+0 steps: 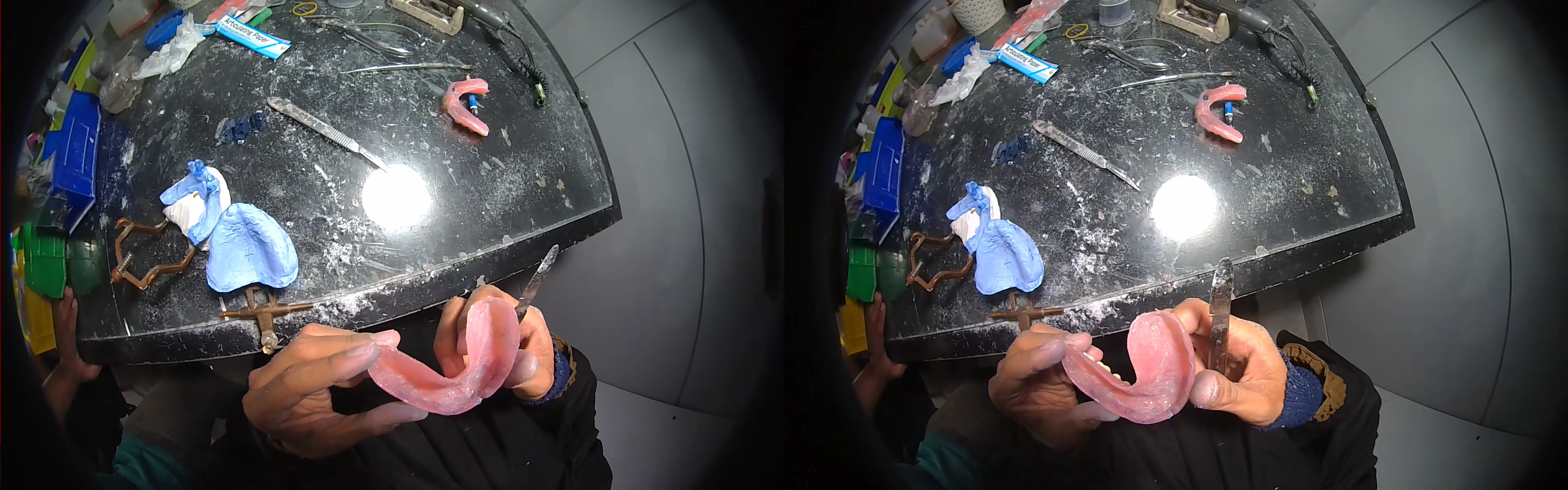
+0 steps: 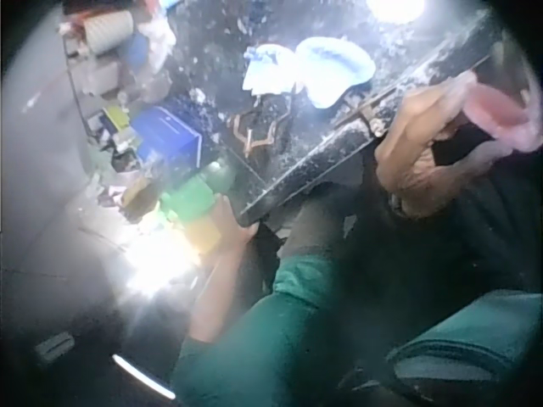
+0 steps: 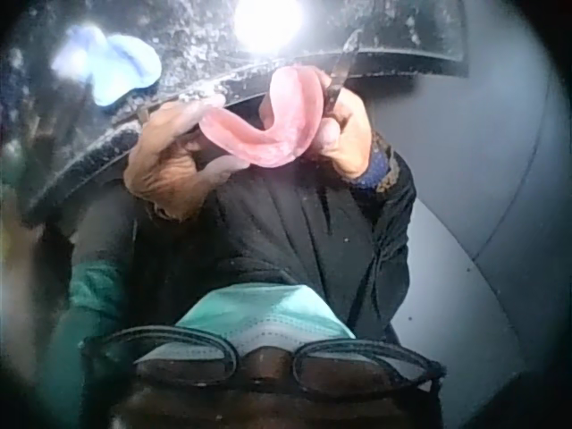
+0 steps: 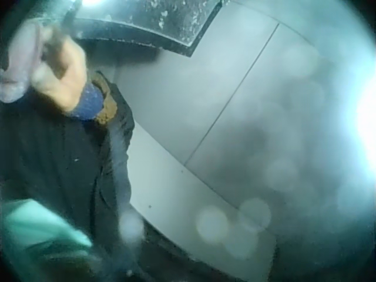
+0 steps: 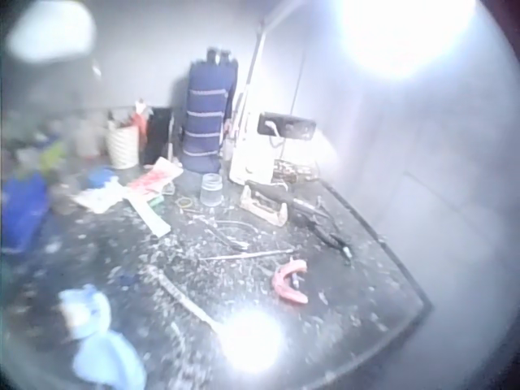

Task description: The person separates a denture from its dental cast using a knife, then trims and grinds the denture edges using a rotary tool.

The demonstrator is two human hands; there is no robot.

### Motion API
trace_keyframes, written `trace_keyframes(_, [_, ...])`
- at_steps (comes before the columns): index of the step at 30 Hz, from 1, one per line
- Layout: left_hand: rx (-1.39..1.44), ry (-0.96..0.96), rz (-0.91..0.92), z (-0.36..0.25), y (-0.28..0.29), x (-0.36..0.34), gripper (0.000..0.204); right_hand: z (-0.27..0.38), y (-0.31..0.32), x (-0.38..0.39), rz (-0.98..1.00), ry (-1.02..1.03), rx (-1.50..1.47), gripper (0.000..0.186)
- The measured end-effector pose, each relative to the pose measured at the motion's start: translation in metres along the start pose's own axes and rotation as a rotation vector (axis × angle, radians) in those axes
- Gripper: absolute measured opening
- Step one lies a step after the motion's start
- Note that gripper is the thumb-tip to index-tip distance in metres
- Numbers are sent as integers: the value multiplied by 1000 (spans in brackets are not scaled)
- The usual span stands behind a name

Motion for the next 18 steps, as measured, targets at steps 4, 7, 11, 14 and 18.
trace_keyframes(4, [2,9,-1,-1,-1,0,65,-7,16,9,230,6,-213,58])
trace_keyframes(7, [-3,-12,-13,-1,-2,-2,66,-4,13,13,163,-50,-181,57])
trace_keyframes(11, [31,-35,-30,0,-2,-4,64,-4,12,9,156,-19,-83,59])
trace_keyframes(14, [38,-7,-38,-1,-3,-4,62,-5,13,10,131,-36,-43,61])
trace_keyframes(18, [34,-9,-43,-4,-3,-6,61,-4,11,10,131,-53,-44,61])
Point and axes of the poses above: each hand's wrist, its own x-axis away from the middle knuckle, its own y-axis out of the back of the hand, z = x × y, the point moved 1 cm from there along -x, towards the middle knuckle, and after that the axes turned 5 degrees about z, right-handed, at the moved point
